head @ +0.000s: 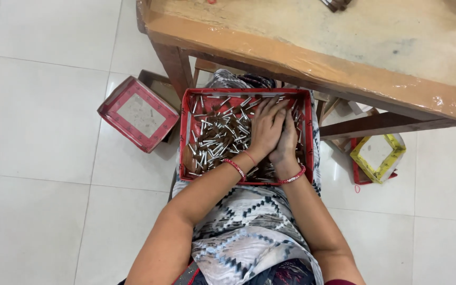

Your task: The person sits with a red box on their lap, sorting small silver metal pins. They pick up handfuls of pins, rub them between their palms, and place them into a neat stack on the wooden table.

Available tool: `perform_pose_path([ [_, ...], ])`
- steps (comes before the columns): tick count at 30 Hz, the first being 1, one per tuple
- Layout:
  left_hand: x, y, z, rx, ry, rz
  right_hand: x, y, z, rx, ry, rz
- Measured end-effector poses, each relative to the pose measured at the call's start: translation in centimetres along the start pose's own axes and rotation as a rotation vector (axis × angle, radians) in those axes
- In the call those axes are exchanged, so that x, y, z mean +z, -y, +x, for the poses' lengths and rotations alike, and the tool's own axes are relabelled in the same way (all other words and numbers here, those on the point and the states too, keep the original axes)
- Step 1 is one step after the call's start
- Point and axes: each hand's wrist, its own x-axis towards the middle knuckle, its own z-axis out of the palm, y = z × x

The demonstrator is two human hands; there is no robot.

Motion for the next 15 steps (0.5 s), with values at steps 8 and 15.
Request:
perform_pose_path([
  [8,-1.0,-2.4,-0.3,0.046,0.057,-0.327,-3.6,-0.7,3.6,-0.129,0.258,-0.007],
  [15,-1.2,-5.2,-2.3,-0.074,0.124,-0.464,-0.1,-2.8,0.9,-0.314,0.346,0.524],
])
